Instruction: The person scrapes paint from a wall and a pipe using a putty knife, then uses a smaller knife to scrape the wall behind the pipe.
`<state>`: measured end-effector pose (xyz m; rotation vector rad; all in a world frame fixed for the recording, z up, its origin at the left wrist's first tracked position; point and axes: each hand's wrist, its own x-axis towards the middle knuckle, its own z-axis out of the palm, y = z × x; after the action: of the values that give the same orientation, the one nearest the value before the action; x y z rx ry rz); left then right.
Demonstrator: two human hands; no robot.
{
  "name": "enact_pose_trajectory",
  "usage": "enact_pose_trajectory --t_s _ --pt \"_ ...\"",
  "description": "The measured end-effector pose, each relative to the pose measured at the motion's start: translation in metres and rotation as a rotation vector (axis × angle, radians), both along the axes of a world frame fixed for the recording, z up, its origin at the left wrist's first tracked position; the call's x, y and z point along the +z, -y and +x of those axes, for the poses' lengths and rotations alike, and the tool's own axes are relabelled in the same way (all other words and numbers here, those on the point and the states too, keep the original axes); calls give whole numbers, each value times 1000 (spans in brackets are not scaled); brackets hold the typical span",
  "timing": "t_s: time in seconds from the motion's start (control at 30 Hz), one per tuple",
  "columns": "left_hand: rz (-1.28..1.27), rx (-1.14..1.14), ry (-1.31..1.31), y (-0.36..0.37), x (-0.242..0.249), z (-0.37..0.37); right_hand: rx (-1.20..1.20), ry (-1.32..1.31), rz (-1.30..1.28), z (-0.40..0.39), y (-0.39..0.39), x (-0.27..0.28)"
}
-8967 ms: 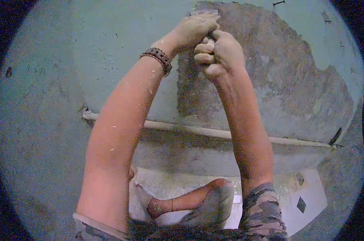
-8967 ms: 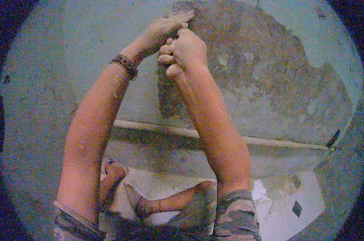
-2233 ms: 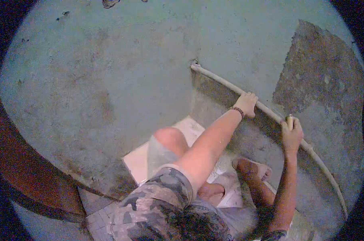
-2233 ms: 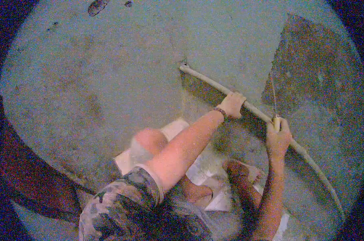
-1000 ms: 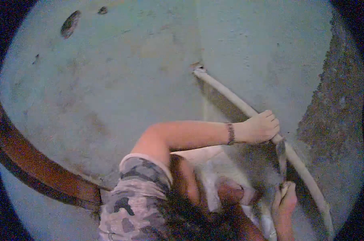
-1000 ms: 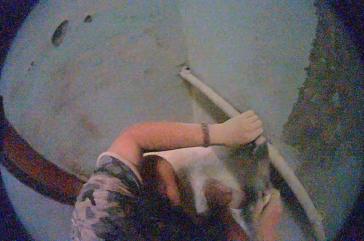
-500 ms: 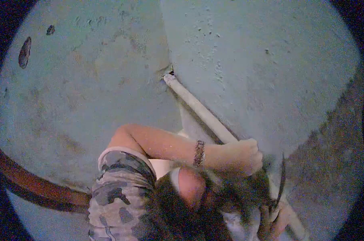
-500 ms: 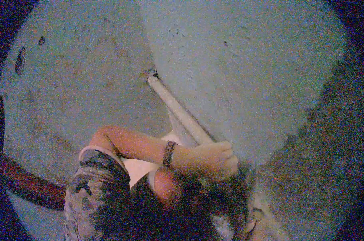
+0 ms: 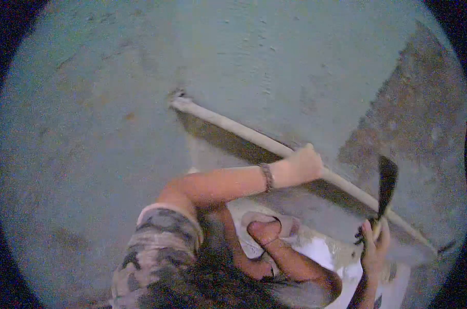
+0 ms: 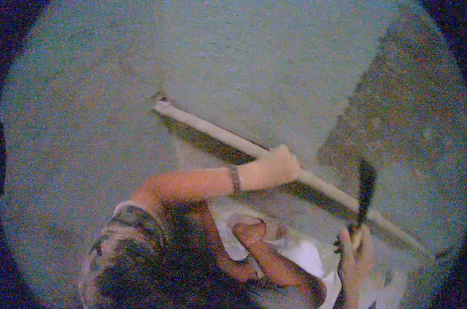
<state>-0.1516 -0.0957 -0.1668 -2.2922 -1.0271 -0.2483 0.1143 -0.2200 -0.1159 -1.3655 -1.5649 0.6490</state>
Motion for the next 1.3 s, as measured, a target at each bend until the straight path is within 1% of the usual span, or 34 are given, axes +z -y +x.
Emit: enact_pose_trajectory --t_s 0.03,0.07,0.1,0.13,0.23,0.27,0.3,0.33,0.4,0.43,0.47,0.53,0.57,0.6,0.63,0.67,0.7,0.73,0.77,0.8,0.83,0.87,0.9,0.93,0.97,1.0,1.03,1.07,1.1,1.13,1.17,1.2,1.27,1.3 --pt "-32 12 18 -1 -2 2 -25 85 -9 -10 4 3" --pt "39 -4 60 -2 -8 1 -59 168 -28 -18 2 1" --pt "104 -23 102 -5 -13 -4 -12 202 12 -23 -5 -5" --pt "84 -27 124 -5 -12 -7 43 238 48 -26 -12 -9" --pt "92 -35 174 -2 -13 -13 -20 164 -41 -48 -22 0" --pt "91 -72 179 -1 -14 -12 -5 10 -31 -55 -23 6" --pt "150 -31 188 -1 -17 -11 16 -145 -15 -61 -24 9" --pt "209 16 197 0 -20 -13 -10 -145 -11 -68 -24 11" --pt "209 -10 244 1 -23 -16 -58 -465 31 -76 -23 9" --pt "212 -7 293 2 -23 -16 -95 -534 21 -79 -20 7" --pt "200 -25 294 5 -22 -19 -117 -535 17 -83 -16 -1" --pt "241 8 325 6 -27 -21 -119 -741 64 -85 -15 -41" --pt "235 2 325 9 -26 -24 -131 -708 70 -88 -15 -64" --pt "152 -14 459 14 -24 -28 -140 -675 73 -93 -16 -86" --pt "62 -28 592 19 -27 -29 -93 -735 -10 -99 -13 -104" --pt "51 -28 587 23 -33 -25 -45 -800 -93 -103 -12 -115" --pt "119 -115 750 28 -40 -22 -53 -805 -102 -109 -13 -122" --pt "186 -201 914 35 -50 -21 3 -787 -90 -115 -15 -129" --pt "176 -199 907 43 -62 -12 63 -770 -78 -116 -17 -135" --pt "74 -306 1043 52 -75 3 62 -776 -81 -112 -22 -145" --pt "-25 -412 1178 57 -82 17 62 -705 -28 -107 -28 -158" --pt "-25 -403 1177 60 -82 28 63 -631 21 -104 -32 -160" --pt "-419 -316 1435 61 -82 37 68 -631 15 -101 -32 -158" --pt "-828 -207 1666 62 -80 46 112 -683 -71 -100 -28 -143" --pt "-825 -196 1673 58 -78 54 154 -733 -158 -97 -27 -134" --pt "-922 -284 1745 50 -74 63 163 -729 -165 -91 -30 -133" --pt "-1018 -373 1813 43 -71 71 113 -570 -156 -84 -32 -134" --pt "-1007 -358 1821 40 -68 79 67 -414 -146 -81 -34 -132" --pt "-1170 -383 1990 36 -65 87 81 -418 -149 -79 -35 -127" --pt "-1339 -413 2153 31 -62 93 60 -402 -212 -79 -35 -118" --pt "-1395 -381 2148 30 -55 96 38 -383 -279 -78 -33 -110" --pt "-1387 -369 2157 29 -49 95 47 -383 -288 -78 -36 -104" --pt "-1569 -327 2201 30 -41 95 39 -279 -116 -76 -41 -96" --pt "-1561 -316 2215 30 -45 100 49 -276 -126 -69 -41 -97"
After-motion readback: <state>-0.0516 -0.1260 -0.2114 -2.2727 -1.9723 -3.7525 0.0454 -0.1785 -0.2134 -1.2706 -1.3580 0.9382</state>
